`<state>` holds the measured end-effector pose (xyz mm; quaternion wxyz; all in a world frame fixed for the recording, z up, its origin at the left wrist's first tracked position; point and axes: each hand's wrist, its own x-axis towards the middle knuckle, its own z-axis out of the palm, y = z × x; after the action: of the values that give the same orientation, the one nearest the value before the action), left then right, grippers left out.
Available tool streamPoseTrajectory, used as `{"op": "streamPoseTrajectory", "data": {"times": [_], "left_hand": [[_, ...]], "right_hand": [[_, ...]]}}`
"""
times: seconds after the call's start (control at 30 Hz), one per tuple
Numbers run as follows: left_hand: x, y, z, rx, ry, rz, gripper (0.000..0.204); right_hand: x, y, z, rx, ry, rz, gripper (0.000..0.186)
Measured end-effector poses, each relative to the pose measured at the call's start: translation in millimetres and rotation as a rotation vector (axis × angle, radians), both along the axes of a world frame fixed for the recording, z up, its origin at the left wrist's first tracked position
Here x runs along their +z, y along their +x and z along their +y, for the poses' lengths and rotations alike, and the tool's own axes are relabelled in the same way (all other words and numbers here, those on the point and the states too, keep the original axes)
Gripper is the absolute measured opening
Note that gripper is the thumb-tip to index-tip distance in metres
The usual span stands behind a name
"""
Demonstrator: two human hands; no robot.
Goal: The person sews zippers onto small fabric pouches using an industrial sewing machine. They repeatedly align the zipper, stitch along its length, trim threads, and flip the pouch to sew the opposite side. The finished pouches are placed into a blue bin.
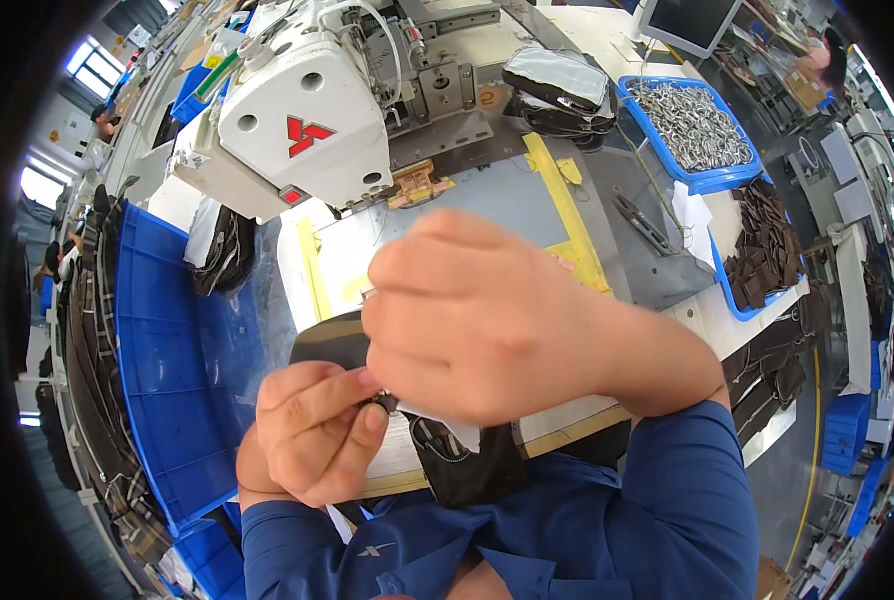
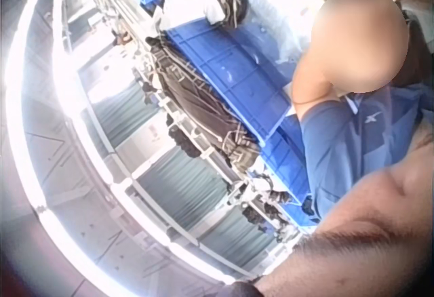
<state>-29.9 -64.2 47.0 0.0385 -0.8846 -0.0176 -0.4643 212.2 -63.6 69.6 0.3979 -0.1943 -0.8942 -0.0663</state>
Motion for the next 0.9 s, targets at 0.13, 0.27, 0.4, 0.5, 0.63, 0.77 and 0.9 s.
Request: {"op": "streamPoseTrajectory", "data": {"times": [0.13, 0.27, 0.4, 0.5, 0.63, 0.77, 0.9], "left_hand": [[10, -10, 1, 0.045, -0.152, 0.044, 0.016], [7, -11, 4, 0.059, -0.215, -0.025, 0.023], [14, -11, 0, 0.065, -0.245, -0.004, 0.021], [30, -17, -2, 0.117, -0.431, -0.008, 0.025], [42, -29, 4, 0.162, -0.68, -0.091, 0.032], [40, -30, 4, 0.13, -0.72, -0.027, 0.026], [35, -25, 2, 0.229, -0.591, -0.114, 0.021]], "right_hand": [[8, 0, 5, 0.081, -0.283, 0.114, 0.026], [8, -3, 3, 0.116, -0.353, 0.135, 0.025], [-5, -4, 9, 0.128, -0.182, 0.113, 0.018], [-1, -3, 6, 0.149, -0.137, 0.094, 0.017], [5, -1, 3, 0.187, -0.16, 0.082, 0.017], [5, -2, 3, 0.212, -0.175, 0.082, 0.016], [5, -2, 2, 0.21, -0.169, 0.082, 0.014]]}}
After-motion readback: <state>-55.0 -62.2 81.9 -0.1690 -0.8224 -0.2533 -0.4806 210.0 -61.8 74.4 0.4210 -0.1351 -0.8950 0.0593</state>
